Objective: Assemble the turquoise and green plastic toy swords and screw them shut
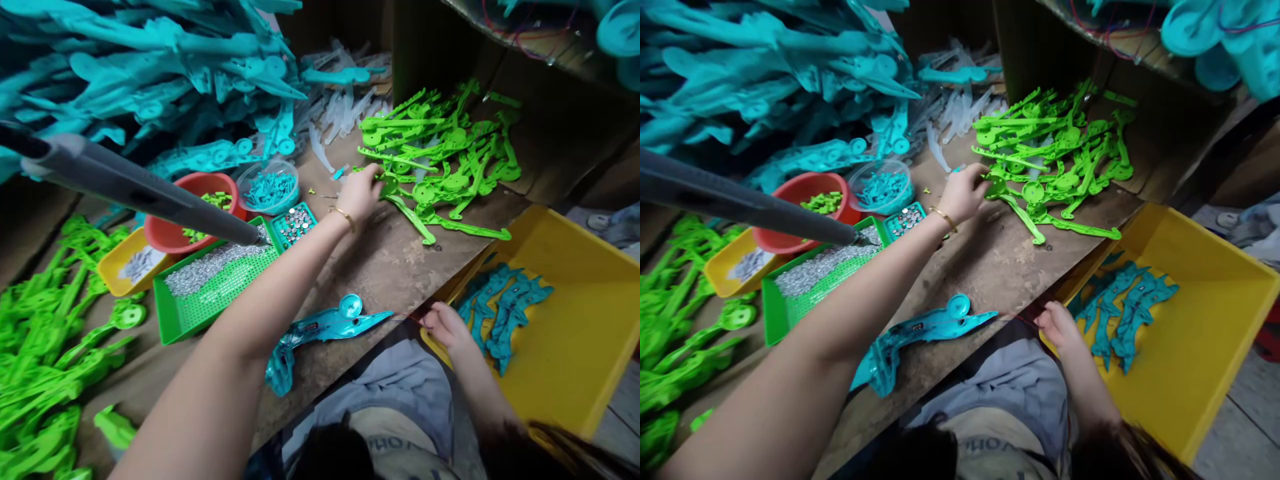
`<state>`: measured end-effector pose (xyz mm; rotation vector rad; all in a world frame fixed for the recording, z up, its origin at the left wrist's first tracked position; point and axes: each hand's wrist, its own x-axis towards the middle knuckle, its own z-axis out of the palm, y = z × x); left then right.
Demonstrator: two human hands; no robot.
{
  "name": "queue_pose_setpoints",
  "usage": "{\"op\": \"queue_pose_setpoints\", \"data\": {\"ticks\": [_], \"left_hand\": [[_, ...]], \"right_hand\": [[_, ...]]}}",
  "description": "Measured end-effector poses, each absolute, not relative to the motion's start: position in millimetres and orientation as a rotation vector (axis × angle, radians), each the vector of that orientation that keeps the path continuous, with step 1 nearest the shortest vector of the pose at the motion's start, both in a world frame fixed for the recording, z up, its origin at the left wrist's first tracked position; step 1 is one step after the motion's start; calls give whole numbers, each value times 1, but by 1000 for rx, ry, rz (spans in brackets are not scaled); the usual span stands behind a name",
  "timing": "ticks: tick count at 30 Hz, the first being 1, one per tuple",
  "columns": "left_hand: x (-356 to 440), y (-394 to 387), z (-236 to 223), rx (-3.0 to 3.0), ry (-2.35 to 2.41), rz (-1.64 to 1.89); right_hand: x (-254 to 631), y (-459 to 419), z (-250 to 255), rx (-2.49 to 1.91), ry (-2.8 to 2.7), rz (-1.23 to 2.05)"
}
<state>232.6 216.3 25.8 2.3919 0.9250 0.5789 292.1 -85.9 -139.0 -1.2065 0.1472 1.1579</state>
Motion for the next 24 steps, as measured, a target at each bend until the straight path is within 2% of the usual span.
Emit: {"op": "queue_pose_setpoints", "data": {"ticks": [6,10,15,20,24], "left_hand": [[193,198,46,1543,920,566],[164,176,52,1241,886,455],[113,145,44,1395,777,423],[61,111,28,1514,698,368],[42,94,15,1743,714,463]], "right_hand": [[291,-97,-128,-1131,304,1128],[288,-102,-108,-1077,320,1108],[284,-117,-69,-1076,253,1065],[277,-122,-33,-1302,-72,799],[261,-108,-25,-1433,-306,843]]}}
